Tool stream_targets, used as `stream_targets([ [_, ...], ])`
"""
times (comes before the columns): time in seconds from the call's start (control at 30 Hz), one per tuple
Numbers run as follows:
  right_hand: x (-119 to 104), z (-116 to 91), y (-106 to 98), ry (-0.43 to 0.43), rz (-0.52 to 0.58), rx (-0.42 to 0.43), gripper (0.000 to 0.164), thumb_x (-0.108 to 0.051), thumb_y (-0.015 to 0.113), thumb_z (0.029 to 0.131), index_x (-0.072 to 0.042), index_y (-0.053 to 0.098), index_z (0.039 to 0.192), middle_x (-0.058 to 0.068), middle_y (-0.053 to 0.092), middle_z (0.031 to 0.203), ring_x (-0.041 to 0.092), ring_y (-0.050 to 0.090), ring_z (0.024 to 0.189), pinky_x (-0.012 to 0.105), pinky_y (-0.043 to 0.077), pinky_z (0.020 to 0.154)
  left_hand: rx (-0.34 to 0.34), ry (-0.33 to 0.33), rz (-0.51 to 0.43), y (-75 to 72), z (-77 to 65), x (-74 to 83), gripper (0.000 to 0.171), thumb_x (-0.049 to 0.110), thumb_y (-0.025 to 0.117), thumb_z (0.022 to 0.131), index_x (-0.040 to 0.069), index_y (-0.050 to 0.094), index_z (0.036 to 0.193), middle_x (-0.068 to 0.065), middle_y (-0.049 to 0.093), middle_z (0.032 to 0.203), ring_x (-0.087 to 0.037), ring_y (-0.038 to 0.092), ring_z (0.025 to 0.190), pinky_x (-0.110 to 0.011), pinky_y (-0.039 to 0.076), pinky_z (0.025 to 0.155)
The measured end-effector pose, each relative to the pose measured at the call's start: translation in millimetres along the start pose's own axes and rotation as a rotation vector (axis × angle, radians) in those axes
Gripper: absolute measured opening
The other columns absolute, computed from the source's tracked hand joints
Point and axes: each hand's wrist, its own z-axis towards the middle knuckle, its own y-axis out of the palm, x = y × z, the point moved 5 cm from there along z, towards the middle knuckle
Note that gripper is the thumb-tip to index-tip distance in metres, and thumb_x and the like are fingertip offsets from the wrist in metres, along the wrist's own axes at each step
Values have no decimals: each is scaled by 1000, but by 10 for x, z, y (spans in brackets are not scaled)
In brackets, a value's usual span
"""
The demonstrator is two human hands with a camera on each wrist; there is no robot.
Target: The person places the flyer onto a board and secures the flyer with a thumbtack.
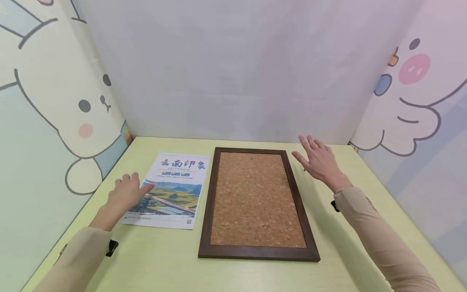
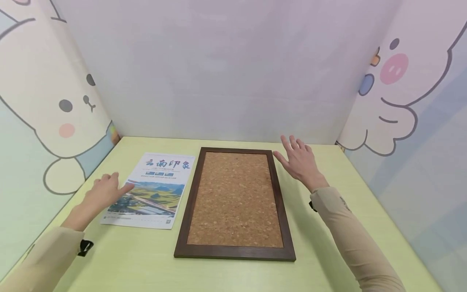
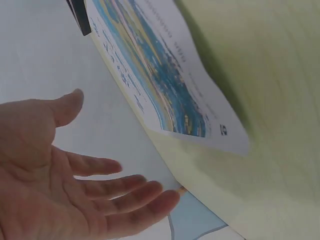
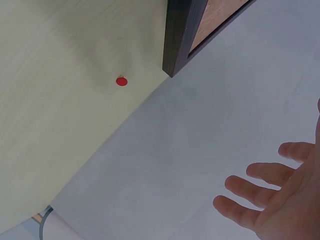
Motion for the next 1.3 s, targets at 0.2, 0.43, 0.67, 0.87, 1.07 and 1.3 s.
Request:
stream_targets([
  [0.2, 4, 38, 46, -9, 5, -19, 68, -52, 36, 101, -10, 25, 153, 27, 32, 152, 48, 38, 133, 65, 34, 100, -138, -93, 47, 44, -71, -150, 88, 59, 59, 87, -22, 42, 116, -40, 50, 106, -56, 50, 95, -54, 43, 70],
  [0.43, 40, 94, 149, -29, -9, -35, 65, -49, 36, 102, -8, 29, 152, 27, 38, 149, 50, 44, 126, 64, 37, 96, -229, -79, 23, 132, -45, -234, 80, 58, 65, 83, -16, 51, 110, -31, 56, 97, -40, 53, 80, -45, 42, 65],
  [0.67, 100, 125, 266, -78, -3, 9, 52, -37, 43, 103, -4, 45, 142, 27, 54, 136, 47, 51, 120, 61, 41, 94, -247, -29, -7, 145, -41, -200, 66, 45, 68, 87, -16, 51, 105, -22, 58, 87, -27, 49, 72, -36, 40, 60],
  [0.87, 257, 114, 450, -8, 201, -17, 43, -27, 46, 103, 2, 55, 132, 28, 61, 119, 41, 61, 102, 56, 46, 89, -235, -75, -150, 208, -57, -202, 60, 32, 70, 88, -16, 40, 106, -24, 51, 87, -26, 56, 66, -34, 50, 50],
  [1.07, 411, 75, 634, 45, 359, -65, 37, -18, 55, 98, 10, 61, 121, 27, 62, 98, 28, 62, 71, 46, 50, 70, -219, -51, -255, 312, -57, -229, 41, 20, 68, 89, -9, 39, 96, -14, 55, 67, -16, 51, 42, -26, 44, 40],
  [1.3, 604, 10, 757, 152, 409, -166, 44, -20, 60, 95, 15, 56, 123, 25, 67, 85, 28, 60, 68, 40, 48, 65, -190, 12, -246, 323, -36, -209, 33, 18, 66, 90, -8, 46, 93, -10, 56, 58, -10, 44, 34, -25, 40, 36],
])
